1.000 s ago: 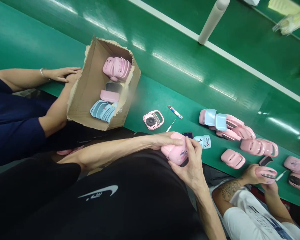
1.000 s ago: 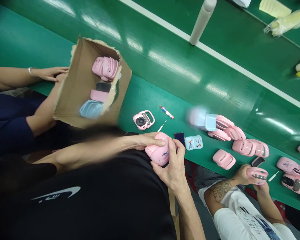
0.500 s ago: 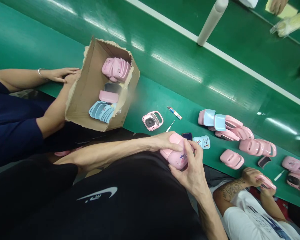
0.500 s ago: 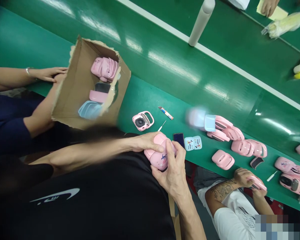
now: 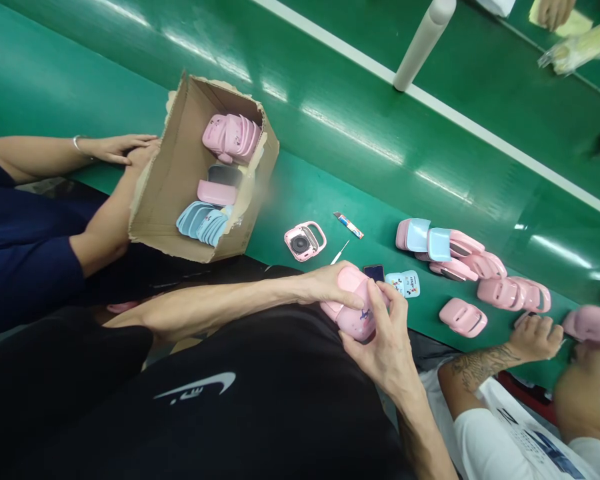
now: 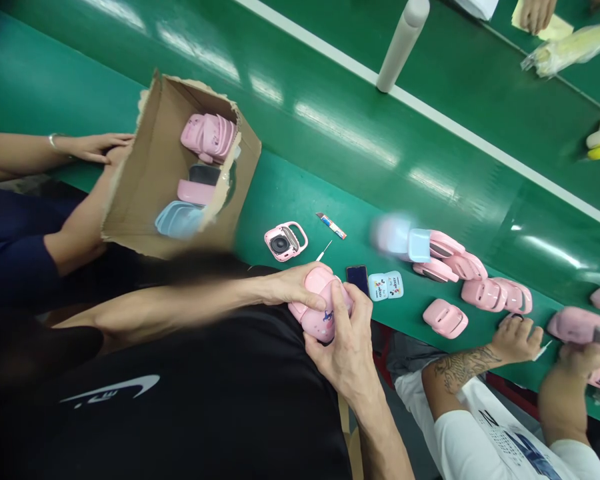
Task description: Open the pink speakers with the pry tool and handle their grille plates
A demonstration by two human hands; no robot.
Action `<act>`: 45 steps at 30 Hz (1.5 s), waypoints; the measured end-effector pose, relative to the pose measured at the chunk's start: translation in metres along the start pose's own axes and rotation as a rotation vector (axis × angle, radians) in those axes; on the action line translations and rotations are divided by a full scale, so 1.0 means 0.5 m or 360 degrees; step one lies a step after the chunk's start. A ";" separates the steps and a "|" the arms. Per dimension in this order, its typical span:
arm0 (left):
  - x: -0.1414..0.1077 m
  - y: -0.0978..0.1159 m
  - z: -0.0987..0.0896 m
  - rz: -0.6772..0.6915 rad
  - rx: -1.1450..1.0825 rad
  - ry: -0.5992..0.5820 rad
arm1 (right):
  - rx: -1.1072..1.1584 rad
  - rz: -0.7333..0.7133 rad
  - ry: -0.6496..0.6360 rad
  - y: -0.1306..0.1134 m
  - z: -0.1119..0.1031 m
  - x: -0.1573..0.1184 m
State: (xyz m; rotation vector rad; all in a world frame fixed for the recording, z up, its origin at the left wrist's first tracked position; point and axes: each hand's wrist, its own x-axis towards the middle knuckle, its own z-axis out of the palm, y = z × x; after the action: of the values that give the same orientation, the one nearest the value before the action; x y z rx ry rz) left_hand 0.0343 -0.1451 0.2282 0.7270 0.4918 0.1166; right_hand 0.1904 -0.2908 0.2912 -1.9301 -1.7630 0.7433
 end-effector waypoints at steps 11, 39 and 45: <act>-0.004 -0.013 0.001 -0.0071 0.0201 0.0288 | -0.0052 -0.0049 0.0012 -0.007 -0.005 0.006; -0.008 -0.013 0.004 -0.0112 0.0399 0.0386 | -0.0026 -0.0100 0.0085 -0.019 0.014 0.019; -0.008 -0.011 0.002 -0.0141 0.0256 0.0404 | -0.0093 -0.0092 0.0089 -0.019 0.012 0.024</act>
State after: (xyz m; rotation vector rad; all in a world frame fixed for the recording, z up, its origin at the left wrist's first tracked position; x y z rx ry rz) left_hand 0.0310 -0.1506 0.2267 0.8511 0.7814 0.0876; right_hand 0.1799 -0.2783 0.2910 -1.9096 -1.8172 0.6183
